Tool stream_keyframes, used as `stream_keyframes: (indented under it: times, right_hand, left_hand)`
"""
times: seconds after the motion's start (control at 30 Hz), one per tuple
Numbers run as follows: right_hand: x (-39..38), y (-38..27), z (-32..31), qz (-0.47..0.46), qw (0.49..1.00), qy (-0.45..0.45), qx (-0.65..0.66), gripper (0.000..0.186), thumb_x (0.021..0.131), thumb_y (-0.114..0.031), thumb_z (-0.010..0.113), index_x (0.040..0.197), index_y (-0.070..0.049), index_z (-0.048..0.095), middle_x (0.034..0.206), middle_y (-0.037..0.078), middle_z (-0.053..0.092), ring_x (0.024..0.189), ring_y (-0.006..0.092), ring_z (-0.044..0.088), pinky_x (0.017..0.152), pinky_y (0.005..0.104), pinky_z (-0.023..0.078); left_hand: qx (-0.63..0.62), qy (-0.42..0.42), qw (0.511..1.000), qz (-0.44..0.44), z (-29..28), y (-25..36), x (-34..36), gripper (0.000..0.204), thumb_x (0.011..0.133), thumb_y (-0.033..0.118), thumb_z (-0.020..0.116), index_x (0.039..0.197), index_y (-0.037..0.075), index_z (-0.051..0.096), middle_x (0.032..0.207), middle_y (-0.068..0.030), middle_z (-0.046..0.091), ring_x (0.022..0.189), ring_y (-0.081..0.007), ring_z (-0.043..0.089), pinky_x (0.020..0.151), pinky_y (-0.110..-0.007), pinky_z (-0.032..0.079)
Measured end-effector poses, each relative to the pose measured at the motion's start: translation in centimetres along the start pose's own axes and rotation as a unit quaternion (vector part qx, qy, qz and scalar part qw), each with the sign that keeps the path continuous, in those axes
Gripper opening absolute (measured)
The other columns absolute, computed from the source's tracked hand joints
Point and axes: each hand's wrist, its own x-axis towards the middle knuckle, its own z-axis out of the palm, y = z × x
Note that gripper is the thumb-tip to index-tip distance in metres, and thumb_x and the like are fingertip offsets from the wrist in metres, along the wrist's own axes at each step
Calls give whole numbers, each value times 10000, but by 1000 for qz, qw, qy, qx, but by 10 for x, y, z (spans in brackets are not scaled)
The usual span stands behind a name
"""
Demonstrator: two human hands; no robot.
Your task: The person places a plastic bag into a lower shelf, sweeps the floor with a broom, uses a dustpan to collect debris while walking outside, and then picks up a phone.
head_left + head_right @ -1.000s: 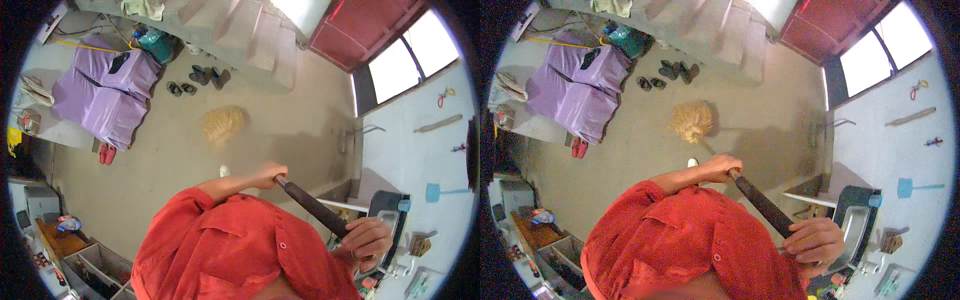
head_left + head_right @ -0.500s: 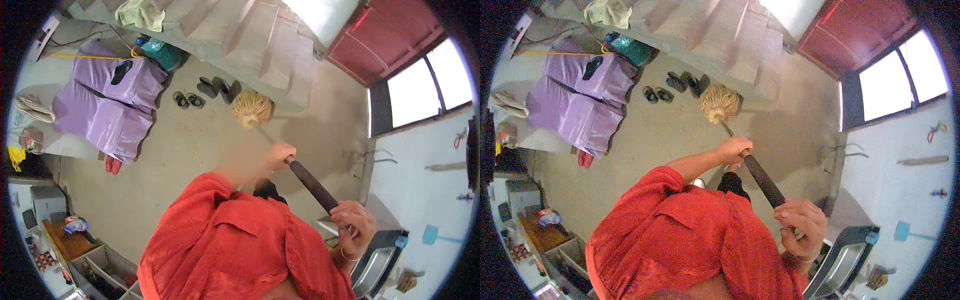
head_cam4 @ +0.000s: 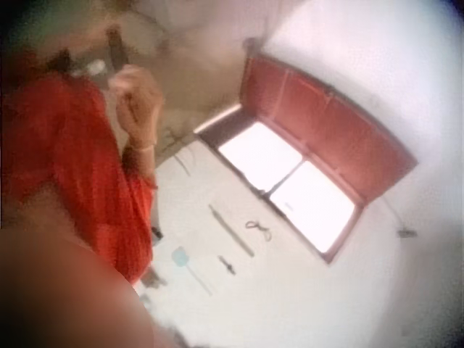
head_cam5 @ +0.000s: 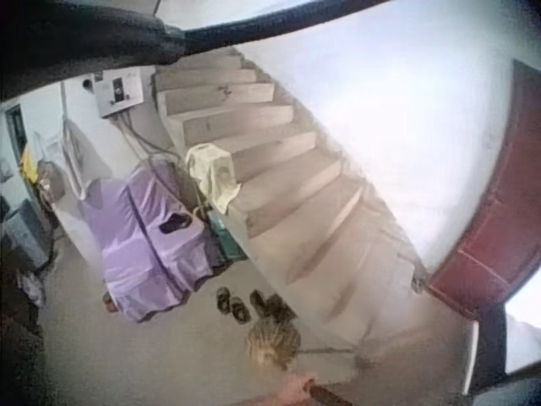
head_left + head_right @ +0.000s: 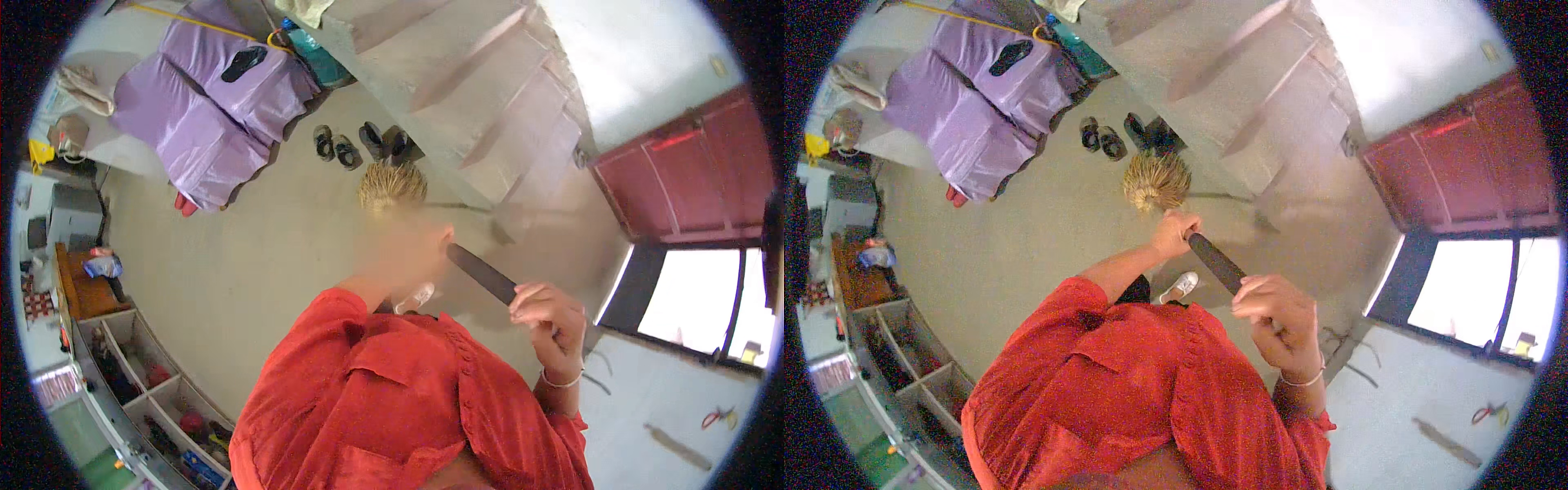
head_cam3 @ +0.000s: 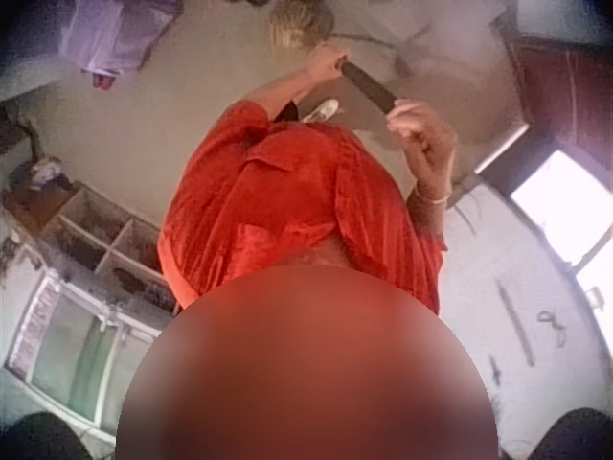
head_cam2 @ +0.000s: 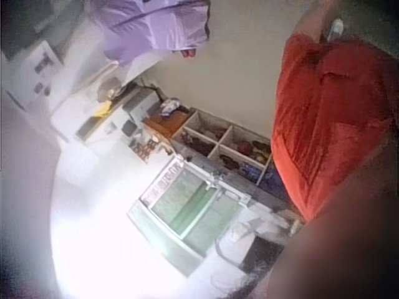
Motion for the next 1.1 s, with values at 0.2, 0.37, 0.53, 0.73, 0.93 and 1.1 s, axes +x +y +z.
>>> stream_keyframes:
  times: [0.2, 0.37, 0.53, 0.73, 0.93, 1.1]
  right_hand:
    - [70, 35, 3, 8, 998, 42, 45, 223, 633, 84, 416, 735, -28, 579, 679, 85, 582, 688, 239, 582, 742, 395, 465]
    - [118, 49, 7, 3, 994, 83, 70, 164, 727, 58, 417, 764, -30, 550, 635, 75, 561, 618, 210, 564, 687, 375, 462]
    - [167, 47, 24, -26, 988, 17, 153, 105, 786, -36, 430, 771, -25, 533, 595, 76, 539, 577, 196, 545, 628, 364, 458]
    - [192, 63, 17, 25, 983, 56, 174, 75, 796, -71, 451, 773, -18, 497, 603, 96, 537, 552, 213, 521, 589, 358, 446]
    - [226, 13, -3, -138, 946, -20, 292, 97, 797, -114, 534, 775, -43, 471, 624, 99, 553, 569, 191, 535, 549, 358, 425]
    - [235, 32, 71, -124, 990, -25, 62, 71, 712, -15, 488, 731, -25, 556, 608, 107, 579, 604, 217, 586, 640, 366, 486]
  left_hand:
    - [33, 87, 995, -27, -28, -30, 52, 255, 634, 237, 671, 714, 99, 471, 604, -68, 501, 623, -285, 517, 671, -371, 374]
    - [-53, 51, 995, -63, -64, -27, 67, 237, 638, 189, 656, 727, 77, 467, 600, -98, 491, 598, -302, 509, 597, -376, 394]
    - [-12, 76, 989, -129, -88, -39, 24, 183, 631, 98, 601, 760, 66, 476, 628, -125, 514, 616, -336, 525, 544, -376, 401]
    - [80, 17, 986, -145, -139, -8, -4, 204, 603, 126, 627, 762, 83, 507, 680, -130, 546, 675, -349, 553, 600, -410, 434]
    - [4, 125, 992, -12, -191, 30, 24, 198, 600, 128, 623, 750, 88, 500, 680, -113, 548, 680, -340, 545, 608, -418, 427]
    - [31, 208, 977, -18, -197, -71, 58, 196, 587, 75, 604, 739, 78, 480, 675, -118, 525, 671, -349, 523, 584, -407, 409]
